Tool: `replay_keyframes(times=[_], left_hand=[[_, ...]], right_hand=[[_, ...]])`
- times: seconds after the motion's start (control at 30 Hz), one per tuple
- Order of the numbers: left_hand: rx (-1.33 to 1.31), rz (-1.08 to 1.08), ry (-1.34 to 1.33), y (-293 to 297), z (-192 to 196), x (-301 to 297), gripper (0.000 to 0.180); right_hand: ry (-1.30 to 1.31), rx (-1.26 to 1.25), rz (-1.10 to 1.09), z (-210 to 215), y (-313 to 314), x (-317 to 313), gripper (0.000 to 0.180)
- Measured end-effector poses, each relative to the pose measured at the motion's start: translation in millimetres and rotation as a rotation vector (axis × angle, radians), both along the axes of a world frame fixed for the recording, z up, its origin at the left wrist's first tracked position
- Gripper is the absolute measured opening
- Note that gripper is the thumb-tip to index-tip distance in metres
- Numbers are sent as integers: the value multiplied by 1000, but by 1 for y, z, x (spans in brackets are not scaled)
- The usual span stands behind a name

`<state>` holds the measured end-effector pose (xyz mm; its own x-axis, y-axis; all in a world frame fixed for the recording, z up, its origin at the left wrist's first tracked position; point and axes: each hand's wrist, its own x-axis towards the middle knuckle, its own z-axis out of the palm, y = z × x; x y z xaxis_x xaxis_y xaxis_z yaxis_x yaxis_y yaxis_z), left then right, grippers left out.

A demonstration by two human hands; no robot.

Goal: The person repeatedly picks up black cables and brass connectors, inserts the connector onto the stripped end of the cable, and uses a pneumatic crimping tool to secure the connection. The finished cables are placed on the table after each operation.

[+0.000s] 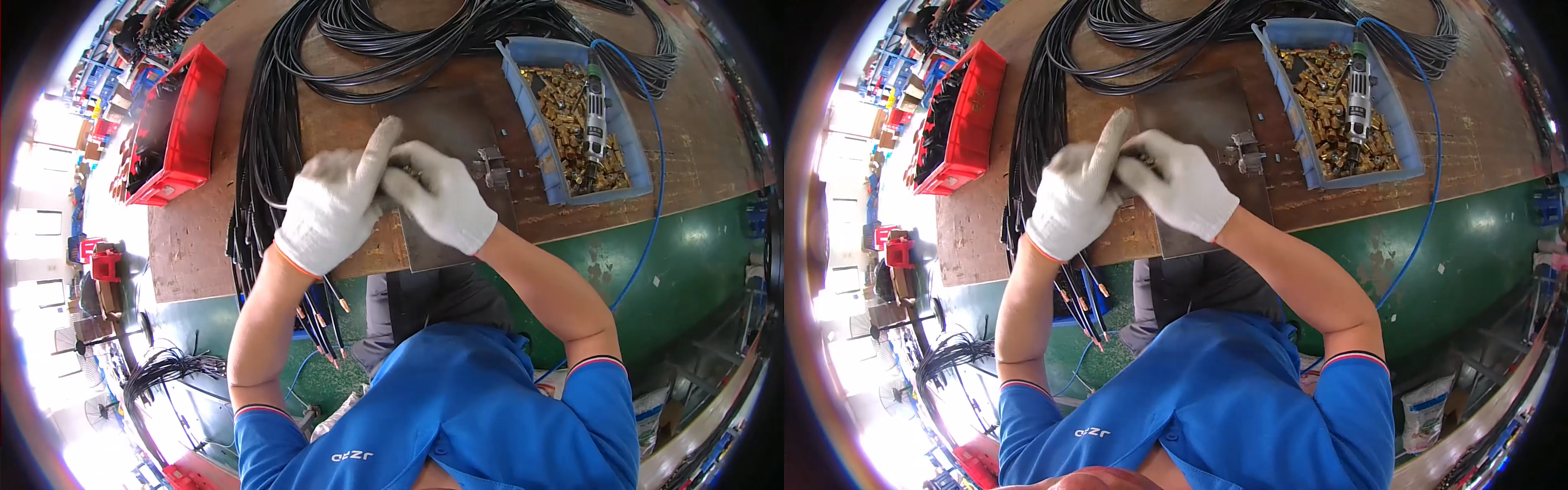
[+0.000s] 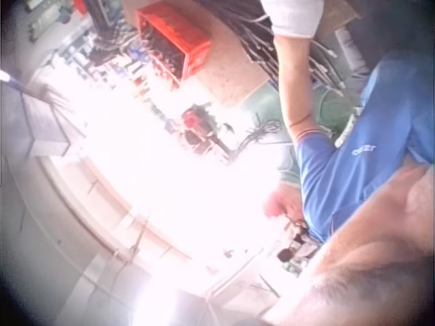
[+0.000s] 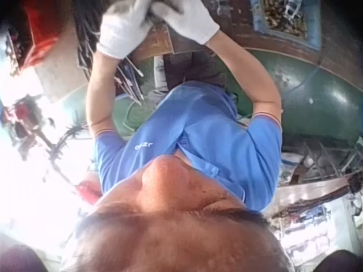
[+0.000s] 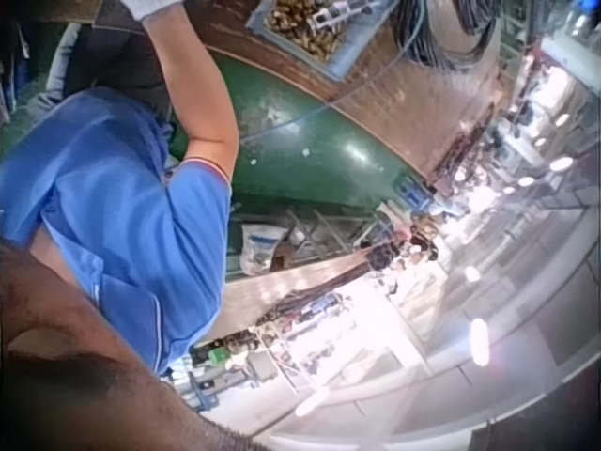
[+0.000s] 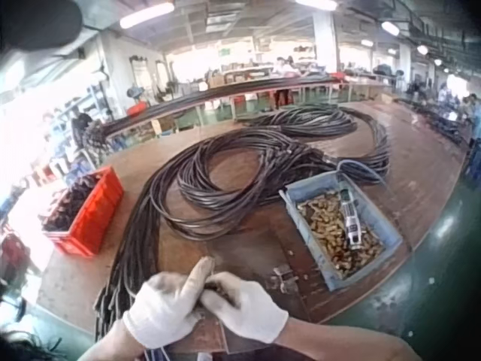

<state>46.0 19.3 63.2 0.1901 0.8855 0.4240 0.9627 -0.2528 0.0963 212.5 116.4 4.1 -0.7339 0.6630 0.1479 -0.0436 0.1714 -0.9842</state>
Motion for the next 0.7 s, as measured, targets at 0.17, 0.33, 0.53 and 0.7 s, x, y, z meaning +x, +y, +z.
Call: replay_keyframes(times=[0.17,0.33,0.53,0.7], left_hand=[[-19,212,-416,-23,-12,12,44],[37,129,-1574,45,-33,-1,80],[-120,-124,-1869,130,-57,-48,49],[-89,131,-1333,142,-112,-58,27]], right_hand=[[76,-617,-183,8,36,-6,25],[232,-637,-96,-2,31,-48,35],[145,-382,-432,-26,95,-70,42],[202,-197,-57,-32,100,-89,66]])
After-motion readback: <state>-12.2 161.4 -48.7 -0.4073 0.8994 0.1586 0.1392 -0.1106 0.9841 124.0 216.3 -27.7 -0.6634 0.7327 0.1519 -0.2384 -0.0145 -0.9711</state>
